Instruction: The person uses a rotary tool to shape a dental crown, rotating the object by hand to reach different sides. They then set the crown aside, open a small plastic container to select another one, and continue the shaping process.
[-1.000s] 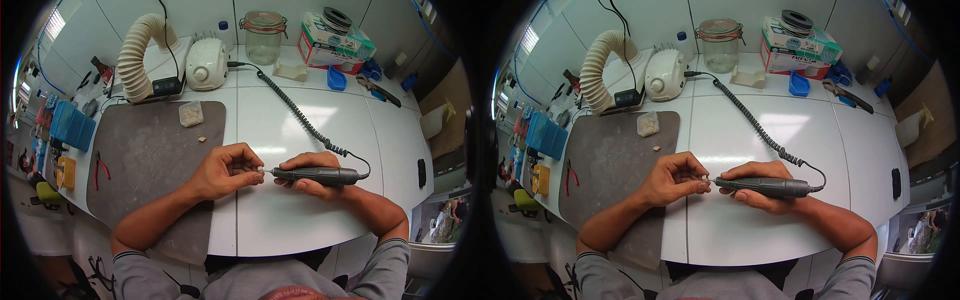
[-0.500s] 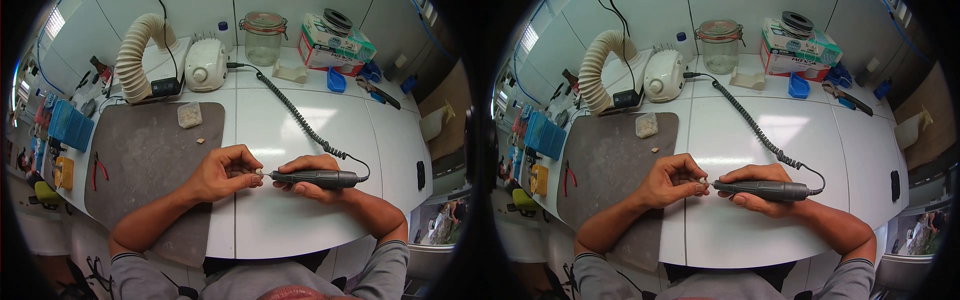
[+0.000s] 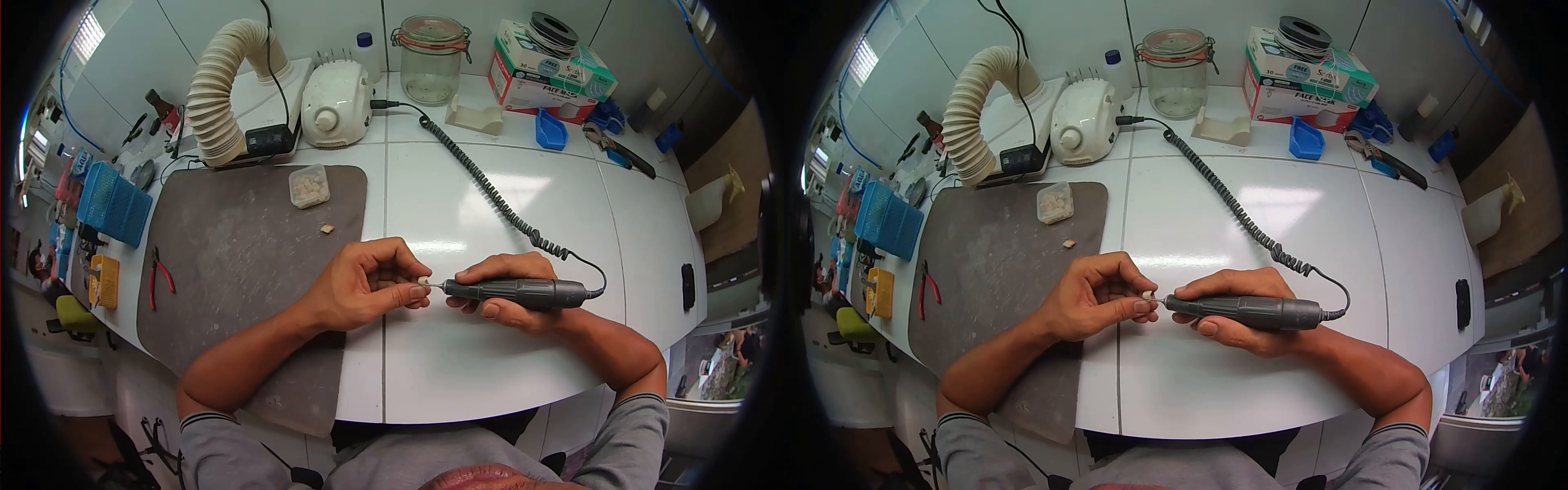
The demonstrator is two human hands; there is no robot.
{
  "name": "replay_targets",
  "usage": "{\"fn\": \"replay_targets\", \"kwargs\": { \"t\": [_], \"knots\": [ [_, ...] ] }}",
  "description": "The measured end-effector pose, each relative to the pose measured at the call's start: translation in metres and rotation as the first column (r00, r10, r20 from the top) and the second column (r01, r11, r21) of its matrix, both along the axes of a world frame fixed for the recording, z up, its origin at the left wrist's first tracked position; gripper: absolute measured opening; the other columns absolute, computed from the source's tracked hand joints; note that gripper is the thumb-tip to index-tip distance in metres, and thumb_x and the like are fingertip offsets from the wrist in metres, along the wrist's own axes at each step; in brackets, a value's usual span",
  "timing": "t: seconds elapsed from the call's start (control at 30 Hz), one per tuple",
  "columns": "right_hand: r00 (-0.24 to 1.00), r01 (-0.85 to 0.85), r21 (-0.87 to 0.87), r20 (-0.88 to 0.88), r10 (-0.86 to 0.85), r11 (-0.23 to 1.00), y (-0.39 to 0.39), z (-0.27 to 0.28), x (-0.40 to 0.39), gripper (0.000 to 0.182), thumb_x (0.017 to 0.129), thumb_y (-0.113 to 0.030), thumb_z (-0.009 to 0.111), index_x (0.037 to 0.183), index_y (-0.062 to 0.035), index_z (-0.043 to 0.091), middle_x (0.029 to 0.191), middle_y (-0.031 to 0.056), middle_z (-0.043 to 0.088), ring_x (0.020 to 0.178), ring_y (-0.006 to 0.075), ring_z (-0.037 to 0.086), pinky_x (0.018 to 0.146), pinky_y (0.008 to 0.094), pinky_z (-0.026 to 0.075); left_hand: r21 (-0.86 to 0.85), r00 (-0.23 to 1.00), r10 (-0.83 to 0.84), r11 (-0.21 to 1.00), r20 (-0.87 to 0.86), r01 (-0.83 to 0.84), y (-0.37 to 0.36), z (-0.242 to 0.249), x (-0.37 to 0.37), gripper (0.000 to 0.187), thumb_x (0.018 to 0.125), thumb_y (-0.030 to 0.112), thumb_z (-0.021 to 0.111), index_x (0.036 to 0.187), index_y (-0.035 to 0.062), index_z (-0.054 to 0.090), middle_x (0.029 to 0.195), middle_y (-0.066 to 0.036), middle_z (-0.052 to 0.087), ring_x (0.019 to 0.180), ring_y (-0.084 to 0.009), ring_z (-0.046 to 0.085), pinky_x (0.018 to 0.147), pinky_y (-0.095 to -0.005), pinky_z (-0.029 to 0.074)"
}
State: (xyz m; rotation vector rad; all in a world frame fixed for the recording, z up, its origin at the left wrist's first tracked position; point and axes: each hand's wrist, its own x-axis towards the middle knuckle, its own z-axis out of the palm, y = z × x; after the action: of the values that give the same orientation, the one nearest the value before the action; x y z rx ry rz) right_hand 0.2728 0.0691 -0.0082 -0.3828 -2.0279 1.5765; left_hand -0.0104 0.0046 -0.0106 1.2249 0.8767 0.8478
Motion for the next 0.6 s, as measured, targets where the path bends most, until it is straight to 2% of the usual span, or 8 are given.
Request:
{"fn": "replay_targets", "kwargs": {
  "t": [0.6],
  "knots": [
    [1.000,0.002,0.009,0.004,-0.002,1.000,-0.0001,-0.0018,-0.0003,0.034,0.098,-0.014,0.072,0.128,0.0002,0.065,0.113,0.0178,0.078,0.103,0.0255,0.078,0.092,0.0358,0.064,-0.015,1.000,-0.001,1.000,0.008,0.001,0.0000,0.0017,0.0008,0.018,0.100,0.002,0.070,0.115,-0.0056,0.063,0.104,-0.014,0.074,0.100,-0.0212,0.076,0.088,-0.0321,0.064]
  ]
}}
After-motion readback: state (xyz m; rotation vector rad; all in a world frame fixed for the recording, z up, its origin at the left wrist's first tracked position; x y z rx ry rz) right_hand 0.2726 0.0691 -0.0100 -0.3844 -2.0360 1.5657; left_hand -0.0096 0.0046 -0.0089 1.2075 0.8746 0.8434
